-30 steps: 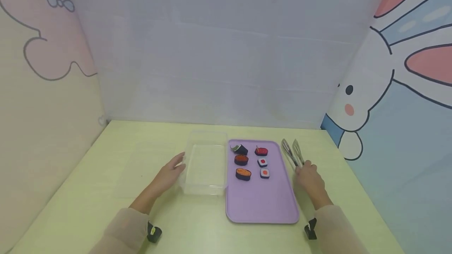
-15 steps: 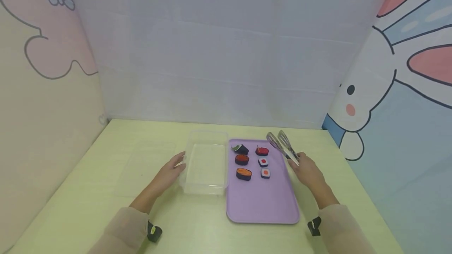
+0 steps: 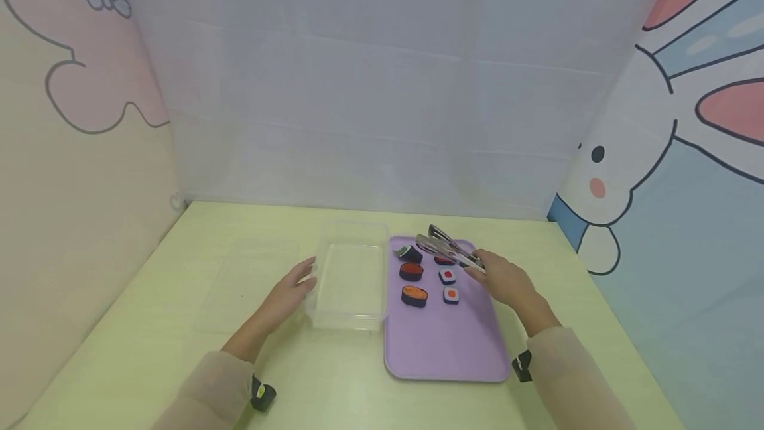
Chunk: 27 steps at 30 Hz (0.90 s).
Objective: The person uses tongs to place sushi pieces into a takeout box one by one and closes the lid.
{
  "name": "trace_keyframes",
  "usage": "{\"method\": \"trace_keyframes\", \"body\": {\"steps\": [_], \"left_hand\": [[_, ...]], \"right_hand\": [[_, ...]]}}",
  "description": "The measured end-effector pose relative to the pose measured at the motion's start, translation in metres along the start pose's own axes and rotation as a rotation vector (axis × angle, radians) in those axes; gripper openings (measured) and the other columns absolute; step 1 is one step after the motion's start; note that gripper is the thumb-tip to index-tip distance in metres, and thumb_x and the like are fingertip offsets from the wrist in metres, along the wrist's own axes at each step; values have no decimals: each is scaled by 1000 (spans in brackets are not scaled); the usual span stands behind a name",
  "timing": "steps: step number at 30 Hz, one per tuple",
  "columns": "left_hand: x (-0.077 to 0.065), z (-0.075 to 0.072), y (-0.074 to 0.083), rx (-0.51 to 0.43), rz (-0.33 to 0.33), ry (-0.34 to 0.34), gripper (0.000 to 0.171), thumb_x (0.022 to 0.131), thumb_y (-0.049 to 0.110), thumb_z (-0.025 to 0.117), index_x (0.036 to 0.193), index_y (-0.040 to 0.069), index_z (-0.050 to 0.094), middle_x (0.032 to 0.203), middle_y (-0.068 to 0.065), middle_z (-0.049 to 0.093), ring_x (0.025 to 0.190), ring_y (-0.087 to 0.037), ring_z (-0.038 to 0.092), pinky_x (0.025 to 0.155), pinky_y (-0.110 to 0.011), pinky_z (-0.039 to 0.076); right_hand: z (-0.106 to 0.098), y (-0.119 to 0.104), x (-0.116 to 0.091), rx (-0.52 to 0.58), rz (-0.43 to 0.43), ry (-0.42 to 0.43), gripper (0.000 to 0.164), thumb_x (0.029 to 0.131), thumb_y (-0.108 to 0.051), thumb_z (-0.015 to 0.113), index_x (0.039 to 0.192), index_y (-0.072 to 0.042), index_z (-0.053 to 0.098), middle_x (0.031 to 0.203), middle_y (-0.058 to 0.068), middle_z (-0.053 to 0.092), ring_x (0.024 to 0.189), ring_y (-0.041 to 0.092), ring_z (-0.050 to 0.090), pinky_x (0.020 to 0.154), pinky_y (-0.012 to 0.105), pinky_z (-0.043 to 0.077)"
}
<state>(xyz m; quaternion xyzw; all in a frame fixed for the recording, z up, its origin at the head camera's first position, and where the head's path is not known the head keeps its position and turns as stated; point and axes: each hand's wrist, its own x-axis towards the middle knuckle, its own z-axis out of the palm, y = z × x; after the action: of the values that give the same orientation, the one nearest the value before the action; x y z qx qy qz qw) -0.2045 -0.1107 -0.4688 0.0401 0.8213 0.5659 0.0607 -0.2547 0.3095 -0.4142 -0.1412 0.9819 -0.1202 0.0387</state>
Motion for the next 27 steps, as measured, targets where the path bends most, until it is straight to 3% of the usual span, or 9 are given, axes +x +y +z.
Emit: {"method": "trace_keyframes", "body": {"steps": [3, 9, 16, 21, 27], "left_hand": [[0, 0, 0, -6, -1, -5, 53, 104, 22, 46, 153, 8, 29, 151, -23, 33, 131, -47, 39, 100, -61, 36], [1, 1, -2, -18, 8, -6, 53, 104, 21, 46, 153, 8, 29, 151, -24, 33, 130, -47, 39, 100, -61, 36], [0, 2, -2, -6, 5, 10, 53, 104, 21, 46, 152, 7, 30, 150, -24, 35, 130, -46, 40, 100, -61, 37], [0, 2, -3, -13, 12, 13, 53, 104, 20, 47, 152, 7, 30, 149, -24, 37, 129, -46, 41, 100, -61, 37], [0, 2, -3, -18, 18, 17, 52, 104, 19, 47, 152, 7, 31, 148, -24, 38, 129, -46, 42, 100, -61, 37]], "right_hand": [[0, -2, 5, -24, -29, -26, 45, 98, -34, 58, 124, 3, 54, 101, 14, 62, 86, 28, 57, 71, 49, 48], [2, -4, 13, -55, -56, -55, 46, 97, -35, 60, 127, 1, 56, 109, 17, 64, 91, 30, 60, 76, 53, 50], [5, -9, 22, -87, -79, -102, 39, 97, -32, 61, 126, -6, 58, 103, 8, 66, 82, 23, 59, 73, 51, 50], [5, -12, 25, -114, -96, -87, 37, 97, -31, 61, 124, -7, 58, 97, 6, 66, 75, 21, 56, 70, 49, 50], [-4, -14, 24, -118, -67, -31, 44, 98, -34, 59, 130, -4, 56, 117, 19, 64, 98, 37, 63, 81, 57, 49]]}}
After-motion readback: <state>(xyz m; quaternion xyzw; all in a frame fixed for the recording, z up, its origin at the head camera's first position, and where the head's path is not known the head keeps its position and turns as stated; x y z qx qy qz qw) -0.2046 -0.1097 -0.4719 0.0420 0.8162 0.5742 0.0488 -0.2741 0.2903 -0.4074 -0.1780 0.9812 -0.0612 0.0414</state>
